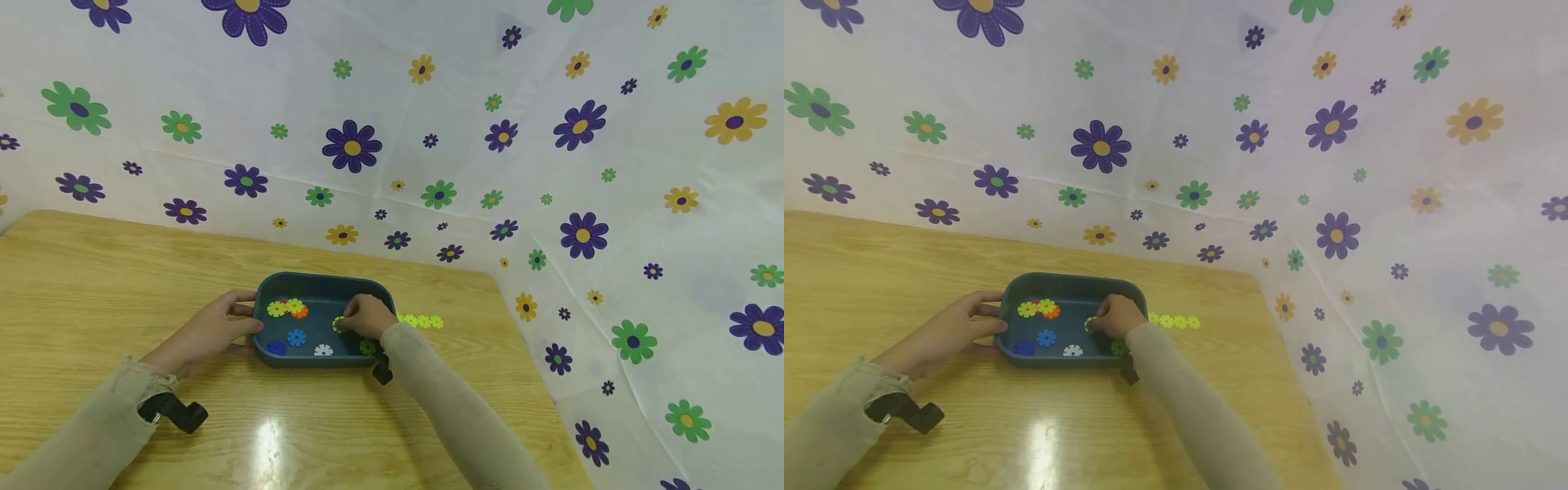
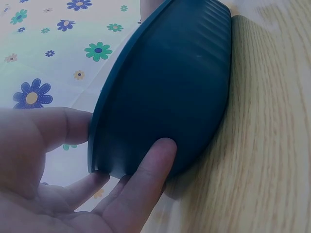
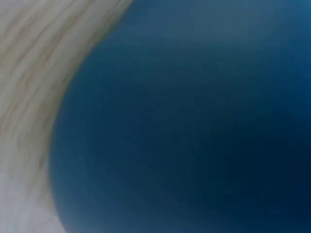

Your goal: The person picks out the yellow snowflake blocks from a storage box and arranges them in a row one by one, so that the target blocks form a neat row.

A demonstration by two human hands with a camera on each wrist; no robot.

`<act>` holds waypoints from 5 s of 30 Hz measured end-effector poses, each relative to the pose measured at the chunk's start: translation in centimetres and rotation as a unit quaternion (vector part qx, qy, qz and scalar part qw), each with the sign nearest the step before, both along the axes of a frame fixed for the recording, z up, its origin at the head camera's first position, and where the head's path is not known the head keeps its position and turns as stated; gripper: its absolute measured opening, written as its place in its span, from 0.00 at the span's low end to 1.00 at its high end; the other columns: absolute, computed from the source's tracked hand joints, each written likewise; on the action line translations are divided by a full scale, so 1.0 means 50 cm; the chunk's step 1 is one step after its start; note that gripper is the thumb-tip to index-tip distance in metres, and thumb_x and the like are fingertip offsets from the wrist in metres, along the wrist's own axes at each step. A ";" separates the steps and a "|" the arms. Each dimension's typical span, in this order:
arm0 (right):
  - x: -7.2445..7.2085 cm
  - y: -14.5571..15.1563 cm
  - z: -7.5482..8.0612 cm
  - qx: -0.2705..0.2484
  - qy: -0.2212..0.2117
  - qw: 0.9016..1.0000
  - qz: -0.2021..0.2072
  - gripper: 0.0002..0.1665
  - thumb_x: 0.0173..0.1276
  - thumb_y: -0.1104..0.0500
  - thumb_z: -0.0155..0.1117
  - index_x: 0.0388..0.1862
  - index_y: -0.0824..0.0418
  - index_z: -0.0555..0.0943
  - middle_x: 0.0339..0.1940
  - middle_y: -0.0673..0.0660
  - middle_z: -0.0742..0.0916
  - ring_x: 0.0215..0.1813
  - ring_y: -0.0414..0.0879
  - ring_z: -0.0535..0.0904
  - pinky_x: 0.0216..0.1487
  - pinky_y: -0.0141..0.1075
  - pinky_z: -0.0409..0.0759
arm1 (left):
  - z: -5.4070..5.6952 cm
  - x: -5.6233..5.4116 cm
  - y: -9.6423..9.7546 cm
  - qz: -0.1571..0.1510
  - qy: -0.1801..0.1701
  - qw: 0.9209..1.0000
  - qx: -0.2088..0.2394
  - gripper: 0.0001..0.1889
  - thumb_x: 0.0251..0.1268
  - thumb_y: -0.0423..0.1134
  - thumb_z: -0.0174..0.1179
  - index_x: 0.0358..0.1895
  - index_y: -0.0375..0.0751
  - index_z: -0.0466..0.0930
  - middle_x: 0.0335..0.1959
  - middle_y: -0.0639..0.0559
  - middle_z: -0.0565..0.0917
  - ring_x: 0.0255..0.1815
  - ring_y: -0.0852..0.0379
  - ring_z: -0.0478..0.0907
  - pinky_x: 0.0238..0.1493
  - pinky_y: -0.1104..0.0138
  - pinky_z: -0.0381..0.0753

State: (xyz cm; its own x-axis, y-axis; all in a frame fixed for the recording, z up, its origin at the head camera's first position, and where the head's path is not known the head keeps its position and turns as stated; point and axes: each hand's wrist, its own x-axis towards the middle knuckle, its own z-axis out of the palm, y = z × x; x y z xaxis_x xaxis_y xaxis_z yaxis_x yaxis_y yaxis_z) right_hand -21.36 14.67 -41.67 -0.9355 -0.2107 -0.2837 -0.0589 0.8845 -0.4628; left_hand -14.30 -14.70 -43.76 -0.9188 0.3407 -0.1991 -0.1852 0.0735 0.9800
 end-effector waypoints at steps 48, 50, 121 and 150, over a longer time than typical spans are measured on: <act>-0.036 0.352 0.066 -0.228 -0.035 0.960 -0.156 0.14 0.80 0.52 0.60 0.52 0.61 0.83 0.47 0.55 0.83 0.45 0.49 0.79 0.60 0.52 0.81 | -0.007 -0.002 0.001 -0.005 0.008 1.000 -0.001 0.39 0.77 0.34 0.58 0.81 0.30 0.45 0.69 0.24 0.61 0.57 0.39 0.80 0.51 0.51 0.90; -0.038 0.377 0.056 -0.222 -0.028 0.959 -0.173 0.14 0.80 0.53 0.60 0.52 0.62 0.83 0.47 0.54 0.83 0.45 0.49 0.80 0.58 0.50 0.83 | -0.006 -0.003 -0.002 -0.006 0.010 1.000 -0.001 0.39 0.77 0.34 0.58 0.81 0.29 0.45 0.69 0.24 0.61 0.56 0.40 0.81 0.51 0.51 0.90; 0.017 -0.071 0.078 -0.126 -0.032 0.991 0.040 0.16 0.77 0.50 0.65 0.56 0.58 0.83 0.44 0.57 0.88 0.43 0.55 0.86 0.38 0.35 0.84 | -0.006 -0.009 0.001 -0.013 0.005 1.000 -0.004 0.38 0.77 0.34 0.57 0.81 0.31 0.46 0.70 0.25 0.62 0.58 0.39 0.79 0.51 0.51 0.90; -0.009 -0.168 -0.018 -0.062 -0.004 0.998 0.023 0.11 0.70 0.49 0.73 0.40 0.55 0.85 0.33 0.47 0.86 0.34 0.39 0.80 0.35 0.31 0.81 | 0.001 -0.003 -0.005 -0.001 0.007 1.000 0.001 0.37 0.77 0.33 0.55 0.81 0.31 0.46 0.70 0.25 0.62 0.62 0.35 0.76 0.51 0.50 0.90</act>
